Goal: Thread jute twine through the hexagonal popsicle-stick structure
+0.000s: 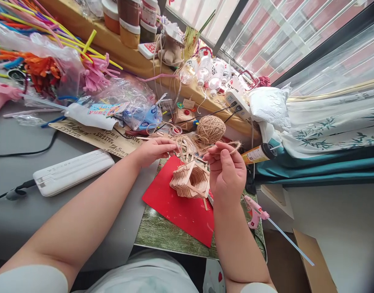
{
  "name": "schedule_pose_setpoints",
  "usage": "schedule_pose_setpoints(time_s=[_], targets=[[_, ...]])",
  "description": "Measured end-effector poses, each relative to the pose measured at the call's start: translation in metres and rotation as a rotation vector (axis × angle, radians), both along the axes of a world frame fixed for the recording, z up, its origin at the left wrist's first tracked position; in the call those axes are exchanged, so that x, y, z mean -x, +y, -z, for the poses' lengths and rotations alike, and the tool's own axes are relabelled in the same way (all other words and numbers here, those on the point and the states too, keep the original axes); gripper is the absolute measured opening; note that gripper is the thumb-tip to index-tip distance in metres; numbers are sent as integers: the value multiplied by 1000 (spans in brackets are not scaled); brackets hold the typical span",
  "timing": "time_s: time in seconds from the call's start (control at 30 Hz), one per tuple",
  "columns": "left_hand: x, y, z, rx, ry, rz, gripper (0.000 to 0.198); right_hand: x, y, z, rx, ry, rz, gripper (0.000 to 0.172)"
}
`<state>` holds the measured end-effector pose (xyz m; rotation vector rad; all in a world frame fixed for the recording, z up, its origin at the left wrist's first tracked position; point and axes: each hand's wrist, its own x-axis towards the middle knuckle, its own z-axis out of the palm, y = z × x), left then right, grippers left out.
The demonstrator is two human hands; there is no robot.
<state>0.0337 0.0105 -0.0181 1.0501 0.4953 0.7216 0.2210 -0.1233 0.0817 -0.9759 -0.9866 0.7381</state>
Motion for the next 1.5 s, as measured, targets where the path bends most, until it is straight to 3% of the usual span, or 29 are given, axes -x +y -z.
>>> schedule_pose_setpoints(time_s=[0.1,0.2,0.33,0.5,0.67,0.9,1.0,1.1,1.4,1.5], targets=[[-7,-6,-4,163,-185,6,51,1,-2,-2,0,-10,-4,16],[-16,-13,-8,240,-210,-33,47,4,-9,-4,20,-44,-33,18],[-23,-17,-8,235,-207,-150,41,9,-19,-10,65,-93,-135,21],[-23,-12,-2,200,-198,-154,38,10,-27,-26,86,-217,-323,23],[-26,-12,5,119,-59,-144,36,3,-45,-33,44,-303,-276,24],[-29,-14,9,65,12,-167,31,-30,-96,-3,71,-213,-112,26],[-26,-15,7,-8,-2,9,30,-39,-109,8,150,-116,-68,25],[-21,-16,6,-102,15,210,43,-40,-112,15,218,-13,2,21],[-11,-16,2,-257,142,333,55,-41,-108,45,271,224,213,16],[-14,-20,0,-304,201,277,47,-46,-107,55,293,276,221,15]])
